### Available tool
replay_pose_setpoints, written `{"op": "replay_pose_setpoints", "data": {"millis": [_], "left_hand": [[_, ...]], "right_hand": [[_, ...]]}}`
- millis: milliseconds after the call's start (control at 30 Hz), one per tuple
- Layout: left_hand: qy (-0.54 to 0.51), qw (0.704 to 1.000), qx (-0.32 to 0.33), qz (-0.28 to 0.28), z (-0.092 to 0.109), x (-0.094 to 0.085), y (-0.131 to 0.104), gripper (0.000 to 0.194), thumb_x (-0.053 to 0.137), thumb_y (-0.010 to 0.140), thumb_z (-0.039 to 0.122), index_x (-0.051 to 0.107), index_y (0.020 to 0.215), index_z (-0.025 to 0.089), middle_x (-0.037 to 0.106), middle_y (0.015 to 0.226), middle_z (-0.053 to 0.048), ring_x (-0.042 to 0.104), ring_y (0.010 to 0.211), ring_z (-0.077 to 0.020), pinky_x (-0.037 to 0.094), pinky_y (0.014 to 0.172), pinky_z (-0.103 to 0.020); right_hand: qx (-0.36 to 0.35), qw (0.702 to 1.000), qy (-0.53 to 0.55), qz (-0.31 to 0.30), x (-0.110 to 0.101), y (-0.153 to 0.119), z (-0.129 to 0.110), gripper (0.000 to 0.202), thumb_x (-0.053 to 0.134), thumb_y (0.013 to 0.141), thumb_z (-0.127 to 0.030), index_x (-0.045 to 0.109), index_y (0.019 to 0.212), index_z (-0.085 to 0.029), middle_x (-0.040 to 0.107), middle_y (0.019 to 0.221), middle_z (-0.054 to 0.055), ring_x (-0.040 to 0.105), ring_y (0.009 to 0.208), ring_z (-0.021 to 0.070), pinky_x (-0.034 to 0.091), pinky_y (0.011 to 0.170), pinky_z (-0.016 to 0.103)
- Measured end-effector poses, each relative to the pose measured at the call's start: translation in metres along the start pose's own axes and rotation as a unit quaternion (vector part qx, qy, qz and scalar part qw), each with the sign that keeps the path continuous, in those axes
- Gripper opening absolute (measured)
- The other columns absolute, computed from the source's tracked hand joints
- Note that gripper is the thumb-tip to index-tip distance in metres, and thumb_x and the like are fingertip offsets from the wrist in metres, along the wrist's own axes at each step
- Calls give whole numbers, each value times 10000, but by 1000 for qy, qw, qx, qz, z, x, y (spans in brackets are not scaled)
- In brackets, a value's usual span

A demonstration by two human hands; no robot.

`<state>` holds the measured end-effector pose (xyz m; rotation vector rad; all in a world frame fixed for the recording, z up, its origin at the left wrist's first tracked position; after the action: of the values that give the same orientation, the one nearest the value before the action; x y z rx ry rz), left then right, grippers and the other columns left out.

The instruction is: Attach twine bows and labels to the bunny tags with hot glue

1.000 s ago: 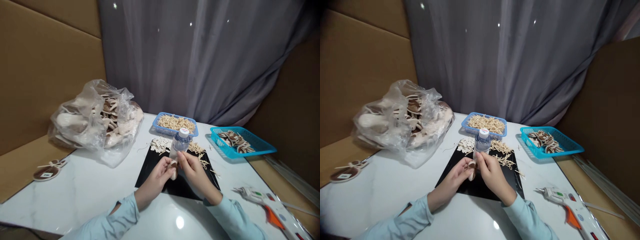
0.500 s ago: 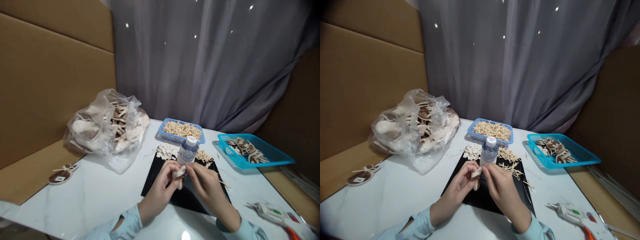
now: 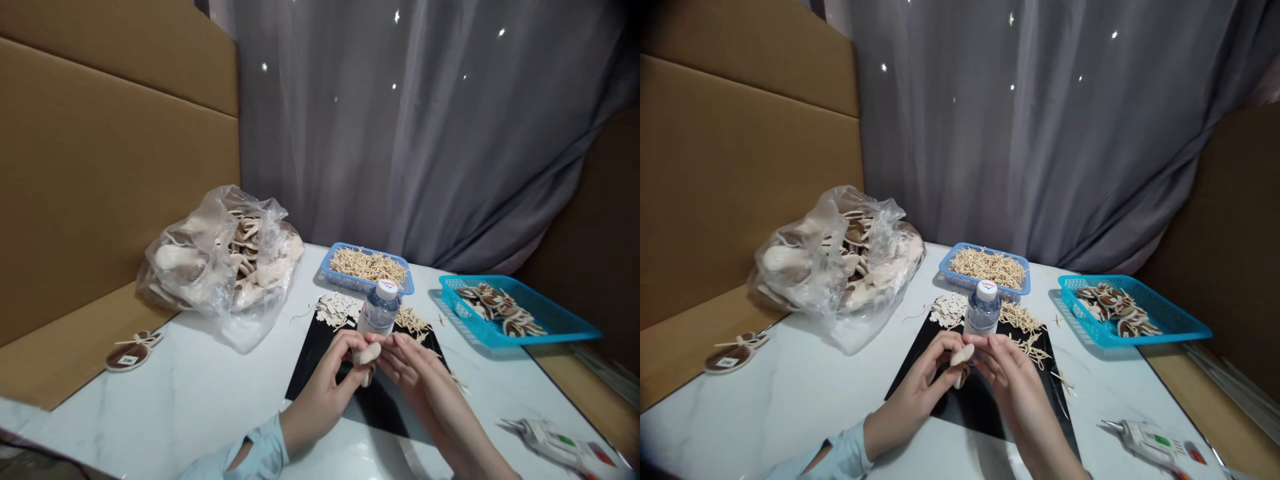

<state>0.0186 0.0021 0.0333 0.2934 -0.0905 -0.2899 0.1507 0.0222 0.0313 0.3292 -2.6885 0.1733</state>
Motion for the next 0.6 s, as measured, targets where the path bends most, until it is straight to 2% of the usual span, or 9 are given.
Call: {"op": "replay_pose_setpoints", "data": {"millis": [100, 167, 267, 367, 433, 500, 600], "left_hand": [[6, 1000, -2, 1, -2, -1, 1, 74, 492, 941, 270, 529, 972, 214, 486, 1096, -63, 504, 918, -179, 422, 818, -308], [15, 1000, -4, 4, -4, -1, 2, 82, 490, 942, 277, 535, 970, 214, 473, 1087, -59, 495, 948, -186, 412, 830, -304], [7, 1000, -18, -2, -5, 1, 2, 91, 505, 934, 291, 546, 949, 211, 459, 1088, -53, 488, 882, -168, 408, 810, -295], [-51, 997, -44, -36, -6, 6, 2, 117, 552, 909, 321, 542, 932, 207, 489, 1005, -36, 478, 796, -150, 397, 774, -291], [-104, 990, -64, -68, -6, 10, 2, 172, 582, 889, 357, 544, 947, 199, 510, 906, -20, 474, 763, -146, 382, 752, -287], [-139, 983, -79, -89, -7, 11, 2, 228, 598, 875, 393, 560, 960, 185, 522, 845, -12, 467, 732, -141, 368, 725, -280], [-171, 976, -96, -94, -12, 9, 1, 257, 626, 852, 406, 584, 948, 171, 526, 806, -9, 454, 693, -132, 346, 682, -270]], "right_hand": [[83, 989, 122, 15, -2, 0, 10, 203, 764, 753, -372, 722, 839, -193, 739, 1021, 86, 652, 1056, 225, 460, 995, 375], [94, 981, 170, 18, -1, 0, 11, 159, 767, 749, -339, 723, 812, -199, 741, 989, 77, 668, 1010, 214, 498, 943, 354], [92, 969, 227, 12, 4, 0, 9, 125, 754, 764, -315, 713, 823, -213, 731, 973, 58, 675, 949, 195, 530, 873, 330], [108, 961, 255, 5, 11, 2, 10, 166, 796, 717, -296, 689, 793, -196, 697, 838, 31, 659, 785, 156, 543, 756, 280], [112, 960, 255, -4, 15, 4, 11, 217, 830, 672, -294, 649, 706, -180, 606, 680, -9, 581, 621, 113, 520, 638, 234], [106, 966, 235, -17, 17, 6, 11, 303, 834, 669, -321, 574, 608, -177, 472, 577, -49, 443, 504, 73, 456, 527, 193], [91, 981, 169, -23, 15, 8, 12, 424, 804, 705, -403, 475, 558, -179, 337, 536, -78, 240, 454, 52, 315, 420, 163]]}}
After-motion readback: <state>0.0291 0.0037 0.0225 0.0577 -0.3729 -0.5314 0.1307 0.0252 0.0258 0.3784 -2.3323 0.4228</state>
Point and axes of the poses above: each hand's wrist, its own y-axis towards the middle knuckle, its own x-axis out of the palm, z = x × y, the point moved 6 cm from there along y, towards the middle knuckle
